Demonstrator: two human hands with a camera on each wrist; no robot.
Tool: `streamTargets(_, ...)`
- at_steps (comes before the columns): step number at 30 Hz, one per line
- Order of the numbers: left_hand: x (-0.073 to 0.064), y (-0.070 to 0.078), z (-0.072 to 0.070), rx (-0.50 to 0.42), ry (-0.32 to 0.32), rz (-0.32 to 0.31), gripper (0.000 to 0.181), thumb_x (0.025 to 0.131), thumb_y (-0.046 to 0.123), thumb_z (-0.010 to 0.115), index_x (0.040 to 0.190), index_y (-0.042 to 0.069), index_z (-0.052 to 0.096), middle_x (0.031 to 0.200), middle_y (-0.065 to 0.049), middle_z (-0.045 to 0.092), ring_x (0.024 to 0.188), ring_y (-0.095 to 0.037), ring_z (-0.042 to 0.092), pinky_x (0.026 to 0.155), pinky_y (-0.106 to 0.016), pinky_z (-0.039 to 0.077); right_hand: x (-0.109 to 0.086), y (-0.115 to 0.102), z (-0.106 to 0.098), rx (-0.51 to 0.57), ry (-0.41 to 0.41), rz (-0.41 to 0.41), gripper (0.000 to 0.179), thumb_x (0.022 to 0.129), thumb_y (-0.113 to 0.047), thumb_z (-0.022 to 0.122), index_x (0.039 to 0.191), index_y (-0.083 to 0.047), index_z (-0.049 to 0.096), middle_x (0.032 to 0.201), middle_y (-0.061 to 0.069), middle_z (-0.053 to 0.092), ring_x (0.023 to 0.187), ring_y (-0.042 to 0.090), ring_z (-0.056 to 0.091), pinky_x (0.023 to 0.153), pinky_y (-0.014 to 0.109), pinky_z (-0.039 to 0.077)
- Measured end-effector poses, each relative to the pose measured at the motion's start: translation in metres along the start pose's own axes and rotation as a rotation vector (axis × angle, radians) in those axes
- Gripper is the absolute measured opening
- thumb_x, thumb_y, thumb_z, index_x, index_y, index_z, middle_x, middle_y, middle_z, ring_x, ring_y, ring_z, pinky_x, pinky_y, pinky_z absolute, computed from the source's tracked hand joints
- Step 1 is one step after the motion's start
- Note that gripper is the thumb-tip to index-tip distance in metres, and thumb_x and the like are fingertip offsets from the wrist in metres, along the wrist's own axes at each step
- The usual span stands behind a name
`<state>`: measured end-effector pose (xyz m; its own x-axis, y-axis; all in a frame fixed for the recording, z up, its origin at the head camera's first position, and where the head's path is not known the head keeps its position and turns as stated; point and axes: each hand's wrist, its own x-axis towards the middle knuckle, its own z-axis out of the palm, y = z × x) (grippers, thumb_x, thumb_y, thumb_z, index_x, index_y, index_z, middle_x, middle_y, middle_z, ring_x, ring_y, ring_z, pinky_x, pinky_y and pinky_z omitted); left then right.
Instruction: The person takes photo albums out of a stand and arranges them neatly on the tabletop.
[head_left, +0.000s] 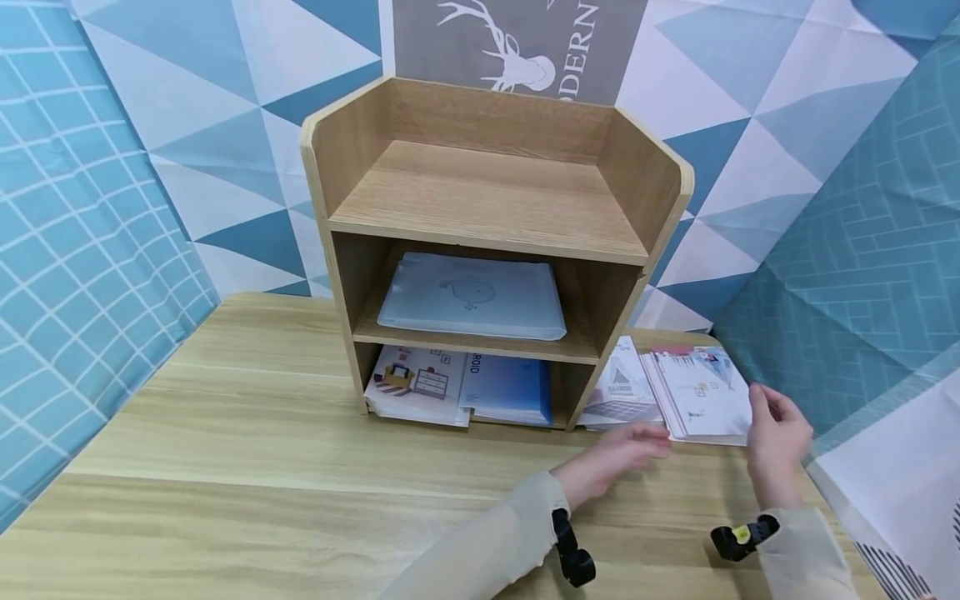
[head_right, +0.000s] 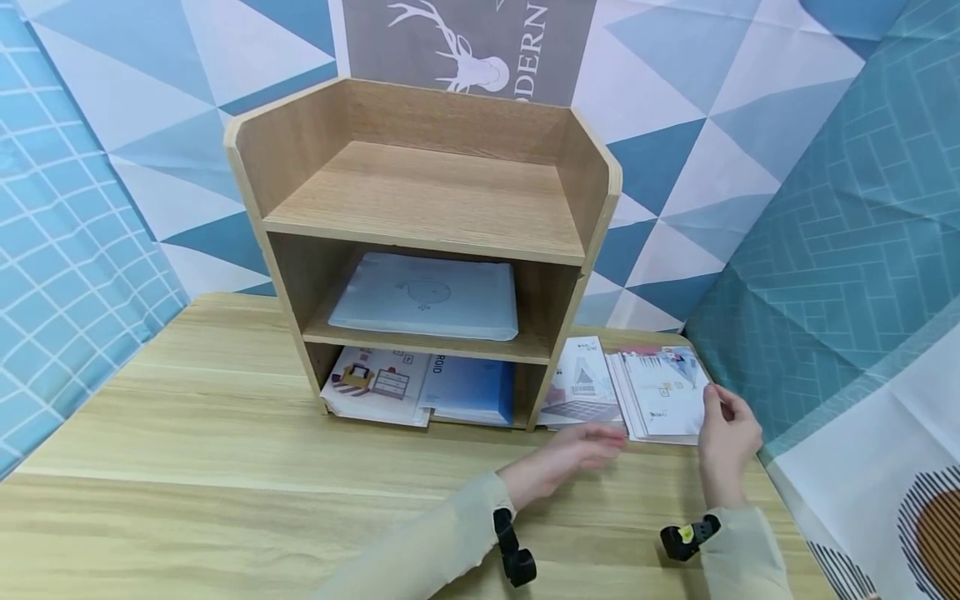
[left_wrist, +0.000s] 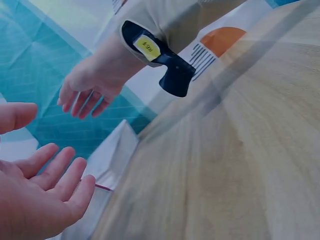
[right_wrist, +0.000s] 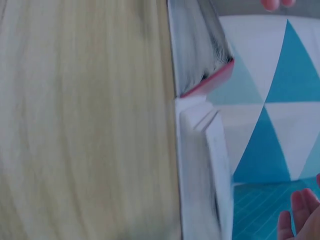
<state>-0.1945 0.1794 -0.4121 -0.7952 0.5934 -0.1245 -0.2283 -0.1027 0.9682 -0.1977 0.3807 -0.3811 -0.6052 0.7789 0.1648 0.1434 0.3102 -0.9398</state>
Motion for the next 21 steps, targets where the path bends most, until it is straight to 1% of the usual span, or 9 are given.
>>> streamTargets(3, -0.005, 0.006, -0.004, 0.048, -0.012, 0.005, 0.031, 0.083, 0.011, 0.061, 0.113, 0.007, 0.061, 0.107, -0.003, 0.064, 0.092, -0.009, 0.059, 0.087, -0.034, 0.047, -0.007, -0.007, 0.004, -0.004, -0.006, -0.038, 0.039, 0.088, -0.039, 0.055, 0.113, -0.011, 0.064, 0.077, -0.028, 0.051, 0.075, -0.009, 0.045, 0.069, 0.011, 0.034)
streamTargets(5, -0.007, 0.010, -0.006, 0.080, -0.023, 0.008, 0.029, 0.082, 0.011, 0.061, 0.111, 0.009, 0.062, 0.105, -0.001, 0.064, 0.089, -0.007, 0.058, 0.084, -0.031, 0.047, -0.012, -0.011, 0.007, 0.014, -0.007, -0.066, 0.037, 0.088, -0.037, 0.055, 0.112, -0.010, 0.065, 0.080, -0.027, 0.055, 0.077, -0.009, 0.047, 0.070, 0.011, 0.035)
streamTargets(8, -0.010, 0.012, -0.010, 0.079, -0.054, 0.014, 0.030, 0.083, 0.011, 0.060, 0.113, 0.007, 0.061, 0.109, -0.003, 0.063, 0.090, -0.006, 0.058, 0.083, -0.028, 0.047, -0.018, -0.016, 0.010, 0.093, -0.023, -0.089, 0.033, 0.088, -0.034, 0.057, 0.108, -0.009, 0.067, 0.082, -0.024, 0.060, 0.078, -0.007, 0.052, 0.073, 0.012, 0.035)
streamTargets(10, -0.012, 0.013, -0.013, 0.072, -0.077, 0.019, 0.031, 0.085, 0.011, 0.059, 0.115, 0.006, 0.060, 0.113, -0.005, 0.062, 0.093, -0.008, 0.058, 0.084, -0.028, 0.047, -0.022, -0.018, 0.012, 0.157, -0.038, -0.085, 0.030, 0.088, -0.032, 0.058, 0.105, -0.009, 0.067, 0.083, -0.021, 0.062, 0.079, -0.005, 0.054, 0.075, 0.013, 0.036)
streamTargets(13, -0.016, 0.014, -0.019, 0.084, -0.098, 0.021, 0.031, 0.086, 0.012, 0.058, 0.117, 0.007, 0.059, 0.115, -0.005, 0.062, 0.094, -0.008, 0.058, 0.085, -0.029, 0.047, -0.028, -0.022, 0.016, 0.225, -0.061, -0.072, 0.028, 0.088, -0.029, 0.059, 0.103, -0.008, 0.068, 0.084, -0.017, 0.062, 0.080, -0.001, 0.056, 0.075, 0.012, 0.037)
streamTargets(15, -0.019, 0.016, -0.023, 0.104, -0.098, 0.025, 0.029, 0.086, 0.012, 0.058, 0.115, 0.008, 0.060, 0.113, -0.004, 0.063, 0.093, -0.007, 0.059, 0.085, -0.030, 0.047, -0.033, -0.024, 0.018, 0.214, -0.071, -0.072, 0.028, 0.088, -0.030, 0.058, 0.103, -0.008, 0.068, 0.086, -0.015, 0.063, 0.081, 0.000, 0.056, 0.074, 0.012, 0.039)
streamTargets(18, -0.025, 0.018, -0.028, 0.103, -0.082, 0.047, 0.028, 0.086, 0.012, 0.059, 0.114, 0.008, 0.061, 0.111, -0.005, 0.064, 0.091, -0.007, 0.060, 0.086, -0.032, 0.048, -0.039, -0.029, 0.020, 0.172, -0.082, -0.101, 0.029, 0.089, -0.030, 0.056, 0.104, -0.009, 0.067, 0.090, -0.014, 0.063, 0.083, 0.001, 0.055, 0.074, 0.011, 0.039)
streamTargets(21, -0.029, 0.018, -0.032, 0.092, -0.063, 0.075, 0.028, 0.085, 0.010, 0.059, 0.113, 0.007, 0.061, 0.111, -0.008, 0.064, 0.090, -0.007, 0.060, 0.087, -0.031, 0.048, -0.046, -0.034, 0.023, 0.147, -0.080, -0.163, 0.030, 0.090, -0.030, 0.055, 0.105, -0.007, 0.067, 0.088, -0.017, 0.062, 0.082, 0.000, 0.054, 0.072, 0.013, 0.038)
